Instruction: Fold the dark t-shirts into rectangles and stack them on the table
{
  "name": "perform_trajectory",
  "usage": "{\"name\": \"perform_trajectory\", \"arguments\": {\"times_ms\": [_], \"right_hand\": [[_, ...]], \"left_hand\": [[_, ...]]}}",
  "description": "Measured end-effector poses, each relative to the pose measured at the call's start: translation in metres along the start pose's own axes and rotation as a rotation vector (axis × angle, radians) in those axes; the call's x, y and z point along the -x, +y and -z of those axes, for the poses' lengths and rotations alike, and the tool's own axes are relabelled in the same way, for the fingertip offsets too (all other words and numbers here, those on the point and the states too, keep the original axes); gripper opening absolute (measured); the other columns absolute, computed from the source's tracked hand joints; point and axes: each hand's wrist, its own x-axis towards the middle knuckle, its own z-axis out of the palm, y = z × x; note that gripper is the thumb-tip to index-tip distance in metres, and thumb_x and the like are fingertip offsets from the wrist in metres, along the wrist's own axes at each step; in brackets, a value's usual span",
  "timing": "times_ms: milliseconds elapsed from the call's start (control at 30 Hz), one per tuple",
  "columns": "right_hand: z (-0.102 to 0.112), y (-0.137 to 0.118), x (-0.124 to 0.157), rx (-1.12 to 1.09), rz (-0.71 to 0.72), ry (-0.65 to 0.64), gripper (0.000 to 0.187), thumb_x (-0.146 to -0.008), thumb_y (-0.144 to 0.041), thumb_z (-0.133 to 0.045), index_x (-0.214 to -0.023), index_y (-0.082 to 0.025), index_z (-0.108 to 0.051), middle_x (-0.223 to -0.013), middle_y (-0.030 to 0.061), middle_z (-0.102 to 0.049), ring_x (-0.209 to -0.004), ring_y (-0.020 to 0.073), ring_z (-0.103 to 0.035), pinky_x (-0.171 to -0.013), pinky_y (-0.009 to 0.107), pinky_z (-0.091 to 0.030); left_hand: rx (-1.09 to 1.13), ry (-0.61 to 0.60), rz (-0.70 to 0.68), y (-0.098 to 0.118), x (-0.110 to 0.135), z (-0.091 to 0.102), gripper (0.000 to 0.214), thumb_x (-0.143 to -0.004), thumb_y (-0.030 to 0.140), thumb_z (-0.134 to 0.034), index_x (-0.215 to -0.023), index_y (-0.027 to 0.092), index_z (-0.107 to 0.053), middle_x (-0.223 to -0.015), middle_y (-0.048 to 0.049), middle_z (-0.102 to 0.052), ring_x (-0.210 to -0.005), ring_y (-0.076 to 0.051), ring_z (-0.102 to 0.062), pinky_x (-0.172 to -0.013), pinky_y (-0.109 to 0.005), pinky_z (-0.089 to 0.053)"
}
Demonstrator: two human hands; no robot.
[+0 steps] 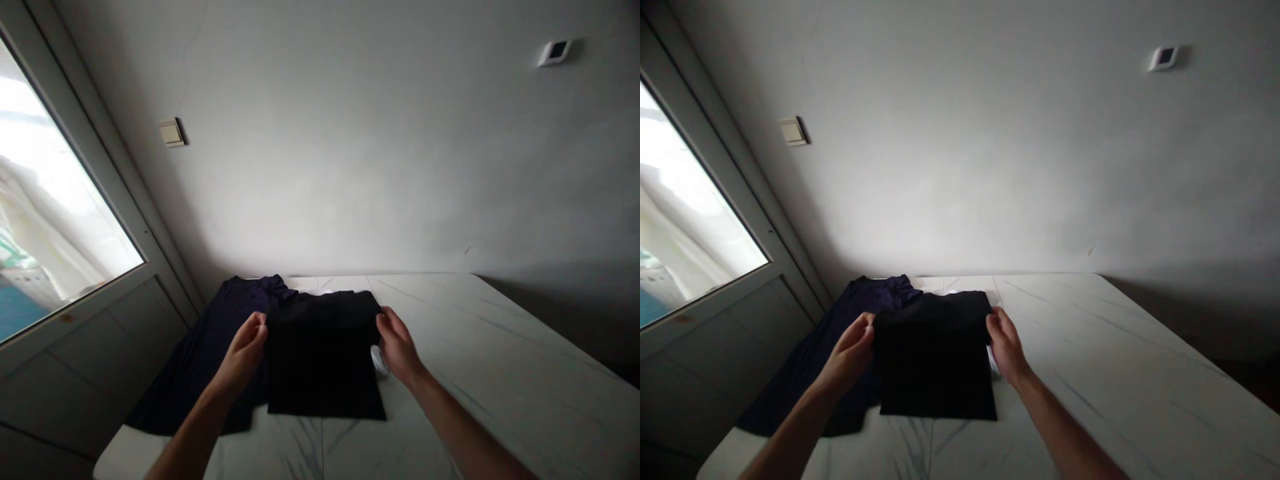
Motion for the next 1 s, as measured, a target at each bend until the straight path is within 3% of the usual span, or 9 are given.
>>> {"name": "perform_trajectory", "arguments": {"times_ms": [100, 167, 233, 300, 467, 633, 733, 867, 1000], "right_hand": [[0.044, -0.048, 0.081, -0.063, -0.242, -0.416, 0.05, -0.087, -0.069, -0.061, -0.108, -0.024, -0.069, -0.103, 0.0097, -0.073, -0.093, 0.0246, -0.068, -0.078, 0.035, -0.056], [0.069, -0.071, 0.122, -0.001, -0.395, -0.771, 0.046, -0.083, -0.068, -0.067, -0.099, -0.025, -0.073, -0.098, 0.0089, -0.075, -0.086, 0.0235, -0.069, -0.071, 0.032, -0.055], [0.079, -0.081, 0.138, 0.04, -0.461, -0.991, 0.047, -0.084, -0.07, -0.065, -0.096, -0.025, -0.074, -0.094, 0.0086, -0.076, -0.083, 0.0234, -0.07, -0.071, 0.031, -0.054], [0.069, -0.075, 0.133, 0.115, -0.431, -1.064, 0.046, -0.09, -0.067, -0.059, -0.101, -0.025, -0.075, -0.097, 0.0081, -0.076, -0.087, 0.0233, -0.071, -0.076, 0.032, -0.054], [-0.005, -0.021, 0.09, 0.668, -0.086, -0.67, 0.022, -0.095, -0.036, -0.06, -0.108, -0.022, -0.071, -0.101, 0.0061, -0.073, -0.09, 0.0224, -0.069, -0.083, 0.035, -0.053], [-0.061, 0.027, 0.074, 1.037, 0.168, -0.418, 0.051, -0.086, -0.031, -0.074, -0.134, -0.022, -0.058, -0.118, 0.0122, -0.065, -0.109, 0.0288, -0.066, -0.089, 0.038, -0.055], [-0.079, 0.042, 0.069, 1.146, 0.205, -0.371, 0.035, -0.088, -0.022, -0.07, -0.121, -0.022, -0.063, -0.11, 0.0114, -0.065, -0.101, 0.0278, -0.068, -0.078, 0.034, -0.057], [-0.081, 0.049, 0.055, 1.066, 0.223, -0.292, 0.017, -0.098, -0.018, -0.048, -0.093, -0.023, -0.064, -0.096, 0.0055, -0.069, -0.085, 0.0219, -0.07, -0.071, 0.029, -0.053], [-0.021, 0.059, 0.04, 0.947, 0.158, -0.04, 0.036, -0.104, -0.035, -0.03, -0.1, -0.019, -0.062, -0.09, 0.0111, -0.07, -0.083, 0.0235, -0.069, -0.073, 0.032, -0.052]], "left_hand": [[0.057, -0.213, 0.132, 0.022, 0.089, 0.048, 0.037, -0.086, 0.057, -0.069, -0.081, 0.024, -0.054, -0.069, 0.002, -0.054, -0.059, -0.012, -0.047, -0.059, -0.023, -0.043], [0.095, -0.551, 0.193, 0.026, 0.13, 0.071, 0.047, -0.078, 0.068, -0.072, -0.078, 0.023, -0.06, -0.07, -0.0035, -0.063, -0.061, -0.016, -0.056, -0.059, -0.027, -0.046], [0.134, -0.74, 0.27, 0.022, 0.144, 0.075, 0.053, -0.075, 0.074, -0.069, -0.085, 0.022, -0.067, -0.076, -0.0087, -0.069, -0.065, -0.021, -0.063, -0.062, -0.031, -0.049], [0.04, -0.643, 0.326, 0.011, 0.134, 0.06, 0.052, -0.081, 0.071, -0.065, -0.094, 0.021, -0.069, -0.084, -0.0103, -0.072, -0.074, -0.023, -0.065, -0.068, -0.033, -0.051], [-0.567, -0.228, 0.182, -0.031, 0.077, -0.022, 0.034, -0.088, 0.051, -0.064, -0.104, 0.021, -0.068, -0.094, -0.0065, -0.07, -0.086, -0.022, -0.064, -0.079, -0.033, -0.051], [-1.111, -0.158, 0.094, -0.07, 0.058, -0.08, 0.043, -0.088, 0.039, -0.067, -0.126, 0.02, -0.058, -0.12, -0.0121, -0.063, -0.111, -0.027, -0.062, -0.092, -0.036, -0.048], [-1.263, -0.178, 0.146, -0.086, 0.056, -0.091, 0.034, -0.093, 0.039, -0.059, -0.12, 0.018, -0.057, -0.118, -0.0137, -0.063, -0.11, -0.028, -0.063, -0.086, -0.035, -0.049], [-1.309, -0.168, 0.188, -0.092, 0.05, -0.09, 0.017, -0.1, 0.027, -0.045, -0.111, 0.02, -0.056, -0.109, -0.0106, -0.066, -0.105, -0.024, -0.066, -0.077, -0.031, -0.047], [-1.315, -0.188, 0.252, -0.085, 0.046, -0.088, 0.015, -0.098, 0.021, -0.044, -0.108, 0.021, -0.055, -0.104, -0.0088, -0.067, -0.101, -0.024, -0.068, -0.074, -0.031, -0.046]]}}
